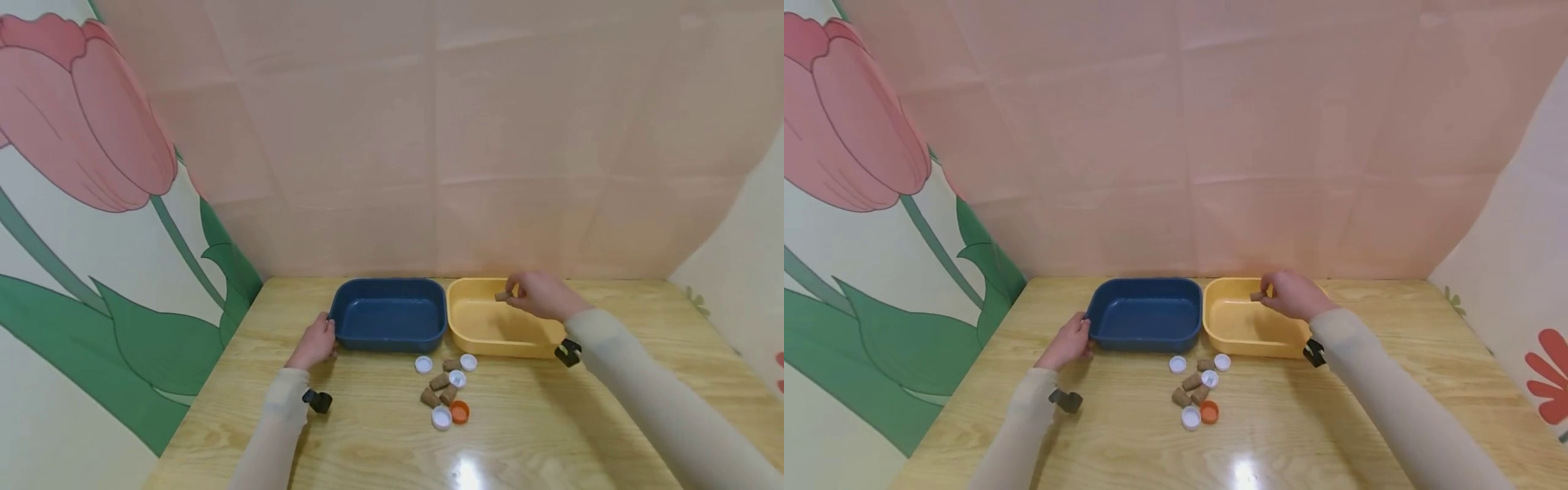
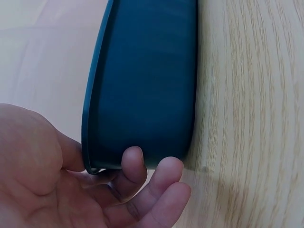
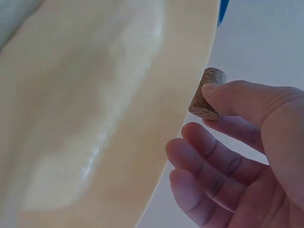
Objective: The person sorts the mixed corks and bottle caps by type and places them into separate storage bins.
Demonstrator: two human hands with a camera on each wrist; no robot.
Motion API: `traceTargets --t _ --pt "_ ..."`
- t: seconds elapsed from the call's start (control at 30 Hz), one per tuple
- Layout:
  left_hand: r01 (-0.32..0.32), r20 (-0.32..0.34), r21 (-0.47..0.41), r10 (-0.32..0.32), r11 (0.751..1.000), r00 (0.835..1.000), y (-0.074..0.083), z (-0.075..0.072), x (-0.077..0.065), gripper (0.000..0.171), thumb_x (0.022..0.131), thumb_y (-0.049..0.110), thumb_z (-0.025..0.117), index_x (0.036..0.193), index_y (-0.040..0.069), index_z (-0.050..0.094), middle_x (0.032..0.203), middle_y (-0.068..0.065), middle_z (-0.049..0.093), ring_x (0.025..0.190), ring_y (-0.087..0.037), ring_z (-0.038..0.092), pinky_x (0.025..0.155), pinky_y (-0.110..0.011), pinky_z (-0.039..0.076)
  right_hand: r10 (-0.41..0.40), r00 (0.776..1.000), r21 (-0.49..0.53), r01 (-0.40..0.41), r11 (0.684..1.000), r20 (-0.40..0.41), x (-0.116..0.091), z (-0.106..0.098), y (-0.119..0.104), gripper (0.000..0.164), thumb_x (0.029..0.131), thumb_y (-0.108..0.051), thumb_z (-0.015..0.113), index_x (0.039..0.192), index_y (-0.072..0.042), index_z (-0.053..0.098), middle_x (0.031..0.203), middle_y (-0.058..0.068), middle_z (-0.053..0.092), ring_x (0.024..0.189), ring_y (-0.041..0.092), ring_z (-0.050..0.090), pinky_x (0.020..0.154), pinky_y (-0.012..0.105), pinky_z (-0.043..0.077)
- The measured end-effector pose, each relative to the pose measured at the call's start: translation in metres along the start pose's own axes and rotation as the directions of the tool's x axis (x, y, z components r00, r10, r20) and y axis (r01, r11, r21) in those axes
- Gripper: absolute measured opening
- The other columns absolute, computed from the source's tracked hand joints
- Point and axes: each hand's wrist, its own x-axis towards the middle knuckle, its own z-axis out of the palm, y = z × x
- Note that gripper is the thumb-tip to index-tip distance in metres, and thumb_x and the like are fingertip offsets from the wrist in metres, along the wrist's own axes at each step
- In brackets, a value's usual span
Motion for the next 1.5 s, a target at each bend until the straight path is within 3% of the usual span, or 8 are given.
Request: traceTargets --t 0.2,0.47,0.73,0.9,1.1,1.33,1.5 --pt "0.013 0.003 -0.013 -0.013 1.0 1.0 0.0 0.0 -0.002 0.037 0.11 0.018 0.03 0.138 -0.002 0.042 0.079 -0.01 0.053 0.063 -0.027 0.061 0.06 -0.038 0.056 0.054 0.996 -0.001 -0.054 0.999 0.064 0.018 0.004 0.016 0.016 0.089 -0.018 0.076 0.091 -0.003 0.071 0.078 0.005 0.066 0.064 0.015 0.057 0.059 0.032 0.048" --pt "-0.004 0.004 -0.035 0.004 0.999 1.0 0.0 -0.001 0.0 0.037 0.11 0.019 0.029 0.139 0.0 0.042 0.08 -0.011 0.054 0.062 -0.025 0.06 0.058 -0.035 0.055 0.159 0.972 -0.044 -0.153 0.987 0.172 0.033 0.003 0.028 0.018 0.091 -0.023 0.073 0.09 -0.005 0.072 0.096 0.016 0.069 0.079 0.027 0.06 0.071 0.045 0.052" --pt "0.002 0.011 -0.045 -0.002 0.999 1.0 -0.002 0.001 0.001 0.036 0.11 0.019 0.031 0.139 0.0 0.042 0.08 -0.012 0.055 0.061 -0.023 0.061 0.059 -0.037 0.057 0.259 0.922 0.026 -0.278 0.96 0.289 0.034 0.013 0.039 0.026 0.093 -0.03 0.072 0.092 -0.004 0.071 0.081 0.011 0.066 0.06 0.02 0.059 0.051 0.031 0.051" --pt "-0.003 0.016 -0.073 0.004 0.997 1.0 -0.004 0.001 0.004 0.036 0.109 0.019 0.03 0.138 -0.001 0.042 0.08 -0.012 0.054 0.06 -0.022 0.06 0.054 -0.033 0.055 0.295 0.903 0.022 -0.317 0.948 0.313 0.036 0.016 0.041 0.028 0.093 -0.03 0.071 0.094 -0.003 0.072 0.084 0.015 0.068 0.062 0.022 0.06 0.051 0.033 0.053" --pt "-0.004 0.013 -0.088 0.005 0.996 1.0 -0.007 0.0 0.005 0.037 0.11 0.018 0.028 0.138 -0.002 0.041 0.08 -0.012 0.053 0.06 -0.021 0.059 0.055 -0.034 0.055 0.282 0.895 0.018 -0.306 0.952 0.345 0.039 0.016 0.037 0.029 0.093 -0.029 0.072 0.092 0.0 0.073 0.083 0.015 0.067 0.064 0.025 0.063 0.052 0.033 0.054" --pt "-0.039 0.017 -0.087 0.04 0.995 0.999 -0.004 -0.002 0.002 0.035 0.109 0.016 0.027 0.133 -0.005 0.041 0.078 -0.012 0.052 0.057 -0.021 0.06 0.052 -0.031 0.054 0.293 0.881 0.028 -0.326 0.945 0.372 0.037 0.014 0.03 0.028 0.092 -0.027 0.073 0.091 0.0 0.07 0.08 0.011 0.064 0.059 0.017 0.056 0.053 0.029 0.049" --pt "-0.009 0.016 -0.094 0.011 0.996 1.0 -0.005 -0.001 0.004 0.034 0.109 0.017 0.028 0.133 -0.002 0.042 0.08 -0.012 0.052 0.058 -0.022 0.06 0.054 -0.034 0.055 0.307 0.867 0.045 -0.352 0.935 0.394 0.037 0.013 0.028 0.03 0.091 -0.028 0.075 0.086 0.0 0.065 0.073 0.006 0.057 0.057 0.015 0.05 0.052 0.028 0.047"
